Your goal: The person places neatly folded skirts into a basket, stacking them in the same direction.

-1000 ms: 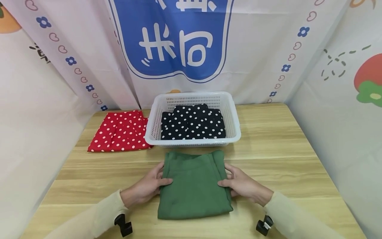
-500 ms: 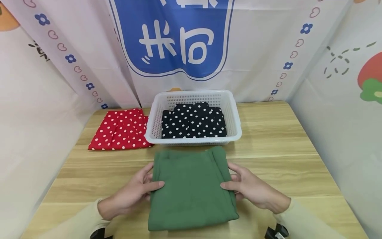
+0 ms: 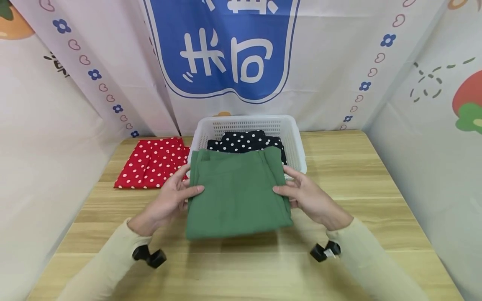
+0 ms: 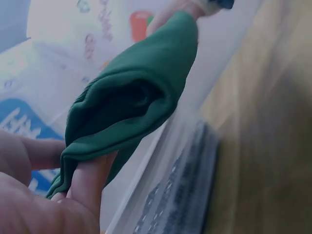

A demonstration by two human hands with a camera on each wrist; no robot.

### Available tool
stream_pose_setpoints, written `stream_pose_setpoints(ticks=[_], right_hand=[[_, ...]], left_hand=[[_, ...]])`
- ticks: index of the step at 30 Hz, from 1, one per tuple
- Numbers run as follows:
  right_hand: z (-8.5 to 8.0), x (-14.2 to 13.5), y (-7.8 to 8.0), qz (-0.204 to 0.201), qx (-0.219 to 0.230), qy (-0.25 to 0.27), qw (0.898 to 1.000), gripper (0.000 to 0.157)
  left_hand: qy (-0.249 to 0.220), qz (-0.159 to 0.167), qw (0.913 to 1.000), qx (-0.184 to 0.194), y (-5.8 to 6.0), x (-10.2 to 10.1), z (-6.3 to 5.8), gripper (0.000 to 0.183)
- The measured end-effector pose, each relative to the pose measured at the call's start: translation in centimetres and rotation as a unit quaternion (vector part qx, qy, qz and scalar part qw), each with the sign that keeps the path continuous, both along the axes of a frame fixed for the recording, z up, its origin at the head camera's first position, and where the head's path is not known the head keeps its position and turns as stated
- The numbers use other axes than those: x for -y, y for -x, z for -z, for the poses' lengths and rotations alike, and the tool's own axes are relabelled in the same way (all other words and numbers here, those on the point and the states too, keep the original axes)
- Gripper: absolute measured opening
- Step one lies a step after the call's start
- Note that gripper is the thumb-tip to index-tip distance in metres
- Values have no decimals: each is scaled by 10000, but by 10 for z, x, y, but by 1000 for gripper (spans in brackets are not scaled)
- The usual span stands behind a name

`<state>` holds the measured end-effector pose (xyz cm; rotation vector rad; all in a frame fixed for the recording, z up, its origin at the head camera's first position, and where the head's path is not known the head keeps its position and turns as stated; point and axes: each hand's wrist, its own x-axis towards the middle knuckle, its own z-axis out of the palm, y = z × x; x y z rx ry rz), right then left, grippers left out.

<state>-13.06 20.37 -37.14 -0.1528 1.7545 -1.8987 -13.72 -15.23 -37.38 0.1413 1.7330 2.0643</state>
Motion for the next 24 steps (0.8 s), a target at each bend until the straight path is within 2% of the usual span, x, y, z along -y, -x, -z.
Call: stream_pose_setpoints(ticks=[6,9,13,19,24], right_hand=[[-1,12,45,620,-76,-513,9967,79],[-2,15,66,827,-14,-535,9951,72],[-5,17,90,1046,18,-473,9934,62],[-6,21,117,1224,-236,-1078,9863,54],[-2,27,129,1228,-274,-1591,9792,57]], left_hand=[[7,-46,10000,20,52,-3,7,71],[203,-103,9997,-5,75,-8,8,70],[558,-277,9981,23,101,-17,3,67],[1218,-511,9912,80,130,-29,-5,66],[1653,-481,9849,161,142,-29,1,67]])
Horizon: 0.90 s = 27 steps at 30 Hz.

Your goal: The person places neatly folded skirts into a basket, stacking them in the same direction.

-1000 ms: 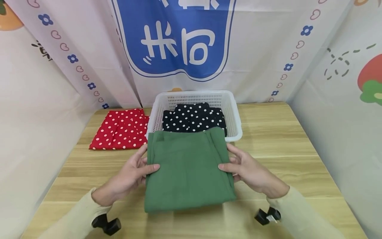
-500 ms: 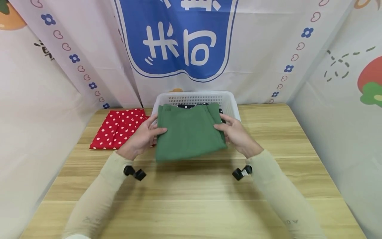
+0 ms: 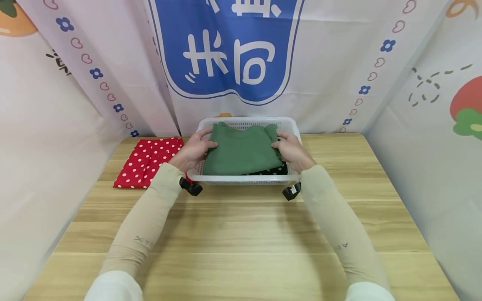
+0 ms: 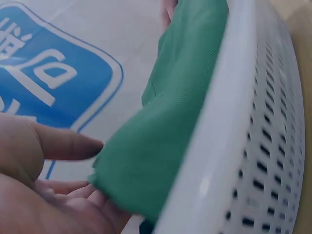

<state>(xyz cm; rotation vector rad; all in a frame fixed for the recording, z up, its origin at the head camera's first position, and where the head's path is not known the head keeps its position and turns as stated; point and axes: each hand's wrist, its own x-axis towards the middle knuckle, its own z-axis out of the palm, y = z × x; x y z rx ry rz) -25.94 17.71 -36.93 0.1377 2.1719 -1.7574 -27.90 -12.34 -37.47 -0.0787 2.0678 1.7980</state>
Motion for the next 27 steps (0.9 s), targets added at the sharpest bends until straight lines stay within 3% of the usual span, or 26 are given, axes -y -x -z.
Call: stream_pose_setpoints(ticks=[3,6,10,12,14,15,19,21,24,27], right_hand=[[4,0,1,-33,91,-185,9998,60],[3,-5,-3,-41,95,-208,9997,62],[-8,-14,-10,116,-184,-123,9997,66],[-15,-19,-13,130,-449,-417,9980,68],[-20,-24,-14,103,-819,-932,9922,69],[-22,-27,-14,59,-1026,-1301,9862,70],[-20,-38,-11,-132,-1918,-2525,9483,71],[-14,-43,-9,-331,-2236,-2827,9322,70],[-1,-48,-5,-729,-2560,-3035,9149,69],[15,-51,-4,-1129,-2502,-3430,8983,78]], left_hand=[[444,210,9988,56,-1,6,4,69],[877,424,9952,-94,-8,14,0,72],[1406,438,9864,-732,-23,27,-21,72],[1784,336,9766,-1155,-29,38,-27,71],[2243,249,9621,-1533,-32,54,-29,72],[2539,217,9513,-1738,-30,64,-24,74],[3751,195,9042,-2033,-30,101,-11,81],[4175,250,8846,-2065,-29,121,2,85],[4620,331,8646,-1949,-29,146,23,88],[5024,452,8447,-1790,-30,167,44,92]])
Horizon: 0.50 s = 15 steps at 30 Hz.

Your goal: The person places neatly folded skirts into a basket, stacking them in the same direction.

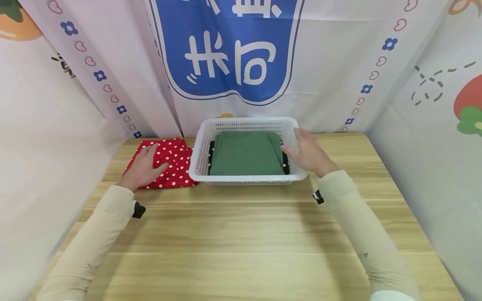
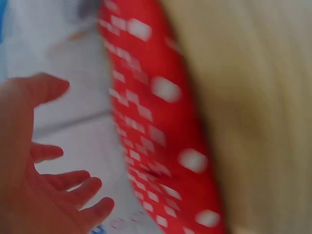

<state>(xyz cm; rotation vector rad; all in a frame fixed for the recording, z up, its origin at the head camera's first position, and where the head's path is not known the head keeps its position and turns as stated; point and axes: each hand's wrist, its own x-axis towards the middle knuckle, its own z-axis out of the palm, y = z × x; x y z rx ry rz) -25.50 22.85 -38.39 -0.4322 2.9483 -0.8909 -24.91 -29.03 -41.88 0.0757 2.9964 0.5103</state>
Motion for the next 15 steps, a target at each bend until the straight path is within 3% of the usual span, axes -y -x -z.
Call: stream_pose_setpoints(ticks=[4,7,15], right_hand=[[17,-3,0,-165,211,-778,9966,95],[25,-2,-1,-276,144,-963,9949,97],[30,1,1,-350,-96,-1289,9910,99]], left_hand=[[513,121,9985,148,2,15,24,96],[737,185,9965,349,4,21,36,102],[723,57,9872,1422,9,27,50,117]])
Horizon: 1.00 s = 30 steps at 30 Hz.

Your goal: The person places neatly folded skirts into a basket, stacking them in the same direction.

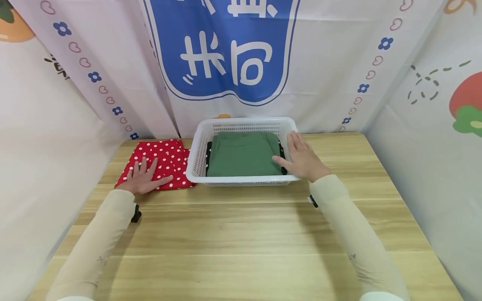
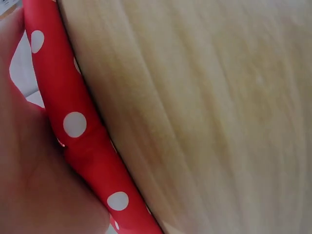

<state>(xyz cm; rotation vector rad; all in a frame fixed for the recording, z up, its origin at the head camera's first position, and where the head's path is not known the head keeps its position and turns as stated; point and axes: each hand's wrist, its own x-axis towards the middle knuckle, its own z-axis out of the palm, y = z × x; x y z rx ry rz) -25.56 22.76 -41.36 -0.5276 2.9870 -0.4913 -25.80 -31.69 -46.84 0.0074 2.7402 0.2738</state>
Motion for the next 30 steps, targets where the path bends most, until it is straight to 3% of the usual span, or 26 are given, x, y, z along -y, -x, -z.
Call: stream_pose_setpoints(ticks=[8,15,30], right_hand=[[-1,2,-1,43,23,-112,9999,99],[-1,2,-3,39,47,-126,9999,99],[0,1,-1,20,8,-128,9999,99]], left_hand=[[52,-61,9999,149,-2,-2,-2,117],[-54,-73,9998,151,-15,-6,1,118],[251,-2,9995,203,-72,-17,-4,120]])
